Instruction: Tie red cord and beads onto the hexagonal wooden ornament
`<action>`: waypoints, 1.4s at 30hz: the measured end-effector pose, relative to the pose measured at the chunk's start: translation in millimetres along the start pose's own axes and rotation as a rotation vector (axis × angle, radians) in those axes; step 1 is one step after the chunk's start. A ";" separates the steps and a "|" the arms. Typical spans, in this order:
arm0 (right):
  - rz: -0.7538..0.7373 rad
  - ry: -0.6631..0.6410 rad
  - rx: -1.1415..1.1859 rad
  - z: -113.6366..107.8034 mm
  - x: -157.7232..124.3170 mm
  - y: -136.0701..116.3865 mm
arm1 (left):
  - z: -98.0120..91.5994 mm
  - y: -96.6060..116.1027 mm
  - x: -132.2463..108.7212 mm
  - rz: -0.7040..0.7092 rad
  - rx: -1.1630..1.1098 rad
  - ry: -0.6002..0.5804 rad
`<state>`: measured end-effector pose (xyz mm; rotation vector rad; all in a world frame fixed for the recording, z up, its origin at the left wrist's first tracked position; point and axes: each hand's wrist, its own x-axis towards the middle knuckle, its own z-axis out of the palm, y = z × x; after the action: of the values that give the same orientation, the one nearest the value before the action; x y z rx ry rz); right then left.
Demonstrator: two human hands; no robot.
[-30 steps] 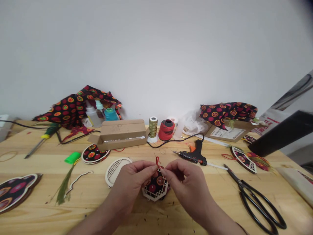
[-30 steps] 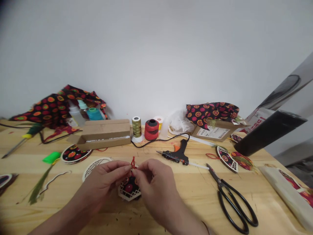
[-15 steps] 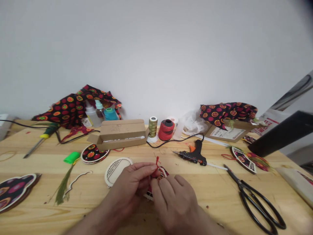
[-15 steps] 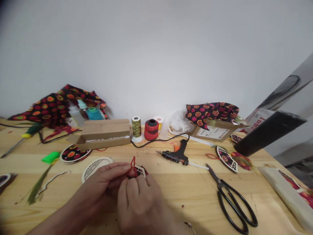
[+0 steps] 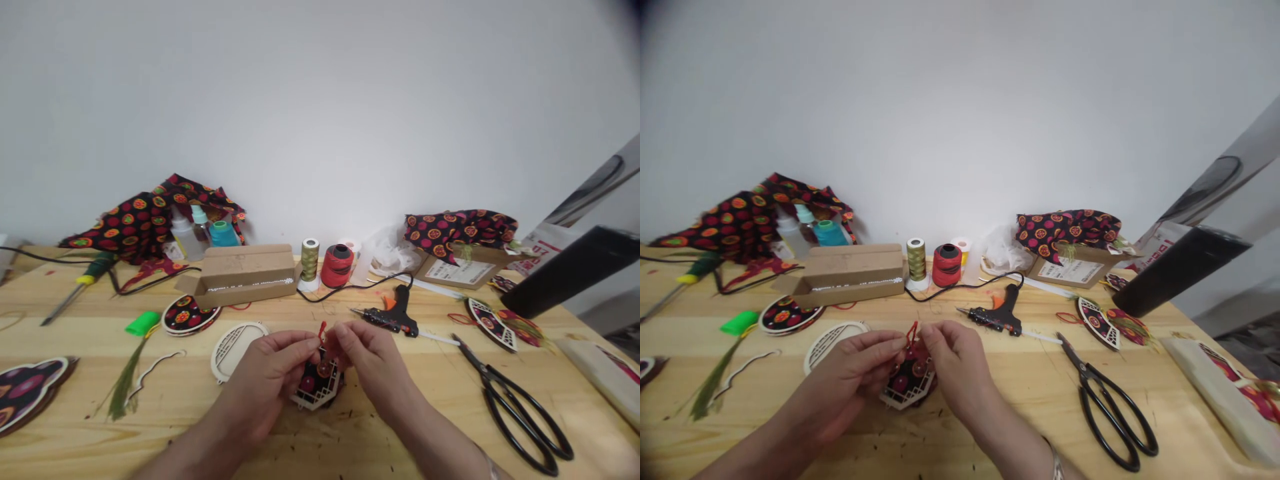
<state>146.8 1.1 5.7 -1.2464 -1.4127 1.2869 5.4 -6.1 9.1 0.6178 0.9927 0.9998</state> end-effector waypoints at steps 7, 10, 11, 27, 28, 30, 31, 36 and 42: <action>-0.030 -0.004 0.055 1.9 2.1 -0.5 | -1.7 -3.5 1.1 0.038 0.081 -0.057; -0.159 0.021 -0.070 0.1 0.9 -0.6 | -2.5 -4.3 1.9 0.047 0.090 -0.065; -0.146 -0.005 -0.051 0.2 0.8 -0.3 | -2.6 -4.5 1.8 0.052 0.091 -0.073; 0.138 0.056 0.293 6.9 5.0 1.6 | -3.4 -8.2 4.9 0.066 0.204 -0.049; 0.121 0.061 0.269 7.3 4.7 2.2 | -3.4 -8.3 4.9 0.066 0.200 -0.057; 0.046 0.076 0.163 7.1 3.5 3.3 | -3.0 -8.2 4.6 0.071 0.194 -0.074; -0.014 0.089 0.078 6.6 2.8 3.7 | -2.8 -8.1 4.3 0.075 0.193 -0.080; -0.258 0.147 -0.349 0.6 1.9 3.6 | -1.6 -6.3 3.3 0.065 0.203 -0.082; -0.251 0.085 -0.435 -2.6 4.8 3.3 | -2.6 -4.8 3.8 0.074 0.279 -0.055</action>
<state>149.0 6.2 2.6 -1.3306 -1.7819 0.7712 5.8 -4.8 2.6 0.9134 1.0759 0.9105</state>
